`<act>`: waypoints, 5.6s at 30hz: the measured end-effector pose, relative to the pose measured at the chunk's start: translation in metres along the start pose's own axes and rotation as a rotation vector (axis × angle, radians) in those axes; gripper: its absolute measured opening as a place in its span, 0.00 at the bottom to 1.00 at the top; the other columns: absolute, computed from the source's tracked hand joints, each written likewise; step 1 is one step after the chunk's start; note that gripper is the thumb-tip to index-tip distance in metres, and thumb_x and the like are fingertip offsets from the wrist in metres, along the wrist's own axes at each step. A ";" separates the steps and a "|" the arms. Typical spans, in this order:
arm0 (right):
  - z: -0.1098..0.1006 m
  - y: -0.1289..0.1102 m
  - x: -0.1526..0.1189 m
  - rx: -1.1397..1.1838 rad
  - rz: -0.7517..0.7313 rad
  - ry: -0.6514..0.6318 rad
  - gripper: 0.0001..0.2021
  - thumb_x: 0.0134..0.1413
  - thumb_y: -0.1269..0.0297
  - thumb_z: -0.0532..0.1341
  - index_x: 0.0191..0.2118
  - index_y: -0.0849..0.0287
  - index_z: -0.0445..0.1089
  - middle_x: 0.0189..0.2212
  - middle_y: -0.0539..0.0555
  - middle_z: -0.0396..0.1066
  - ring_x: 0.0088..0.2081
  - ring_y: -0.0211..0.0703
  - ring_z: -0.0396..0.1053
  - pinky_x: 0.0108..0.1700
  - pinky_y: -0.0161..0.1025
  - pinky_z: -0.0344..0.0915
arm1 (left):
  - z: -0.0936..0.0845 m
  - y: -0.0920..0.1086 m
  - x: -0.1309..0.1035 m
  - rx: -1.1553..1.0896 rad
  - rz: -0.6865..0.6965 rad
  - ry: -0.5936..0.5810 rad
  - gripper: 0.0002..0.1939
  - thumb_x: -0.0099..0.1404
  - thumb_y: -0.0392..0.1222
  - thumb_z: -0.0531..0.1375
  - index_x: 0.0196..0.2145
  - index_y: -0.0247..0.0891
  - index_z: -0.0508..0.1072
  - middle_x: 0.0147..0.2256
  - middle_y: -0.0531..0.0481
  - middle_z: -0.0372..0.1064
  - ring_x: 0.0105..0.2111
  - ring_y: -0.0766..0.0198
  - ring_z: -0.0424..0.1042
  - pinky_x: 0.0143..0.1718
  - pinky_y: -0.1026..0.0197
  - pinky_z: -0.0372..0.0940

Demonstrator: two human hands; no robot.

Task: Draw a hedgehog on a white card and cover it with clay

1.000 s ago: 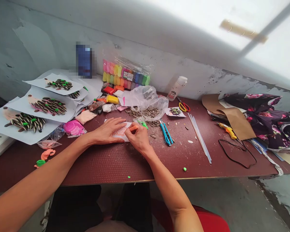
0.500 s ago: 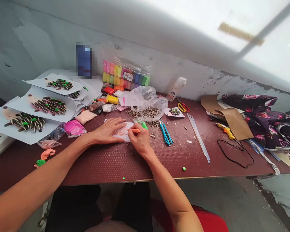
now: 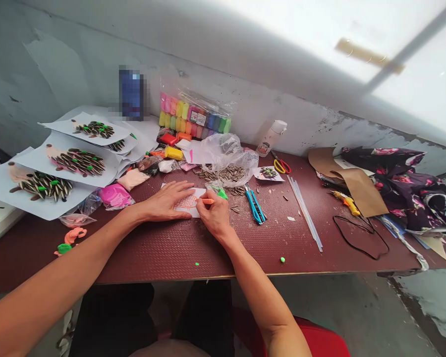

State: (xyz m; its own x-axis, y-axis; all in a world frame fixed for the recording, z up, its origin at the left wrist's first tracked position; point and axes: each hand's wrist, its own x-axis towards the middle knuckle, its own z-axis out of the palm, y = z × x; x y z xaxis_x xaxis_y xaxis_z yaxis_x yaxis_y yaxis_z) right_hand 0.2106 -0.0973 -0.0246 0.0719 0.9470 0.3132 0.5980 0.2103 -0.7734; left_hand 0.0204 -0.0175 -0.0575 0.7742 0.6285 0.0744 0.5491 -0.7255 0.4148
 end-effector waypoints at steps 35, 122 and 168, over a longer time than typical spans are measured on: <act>0.000 -0.002 -0.001 -0.072 0.012 0.016 0.09 0.52 0.62 0.57 0.23 0.54 0.62 0.20 0.47 0.65 0.22 0.37 0.58 0.28 0.36 0.55 | -0.003 0.003 0.000 -0.014 -0.018 -0.023 0.40 0.63 0.67 0.60 0.66 0.45 0.62 0.71 0.42 0.52 0.70 0.45 0.49 0.69 0.41 0.45; -0.001 -0.001 0.002 -0.081 0.031 0.063 0.08 0.49 0.60 0.56 0.23 0.55 0.62 0.20 0.48 0.66 0.23 0.38 0.60 0.28 0.36 0.57 | -0.003 0.003 0.000 -0.016 -0.025 -0.026 0.41 0.62 0.65 0.61 0.66 0.43 0.62 0.71 0.41 0.52 0.71 0.44 0.49 0.69 0.41 0.45; -0.002 0.000 0.001 -0.047 0.066 0.060 0.09 0.51 0.61 0.57 0.22 0.55 0.63 0.20 0.47 0.66 0.22 0.37 0.59 0.28 0.35 0.56 | -0.003 0.004 -0.001 -0.037 -0.033 -0.031 0.41 0.62 0.66 0.61 0.67 0.43 0.62 0.71 0.41 0.51 0.71 0.44 0.48 0.69 0.41 0.44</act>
State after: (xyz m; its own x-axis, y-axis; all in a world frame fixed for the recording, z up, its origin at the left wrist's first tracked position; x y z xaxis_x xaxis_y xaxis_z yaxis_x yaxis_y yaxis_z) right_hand 0.2129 -0.0966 -0.0233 0.1593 0.9419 0.2959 0.6273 0.1349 -0.7670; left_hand 0.0213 -0.0201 -0.0527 0.7654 0.6427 0.0319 0.5632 -0.6931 0.4499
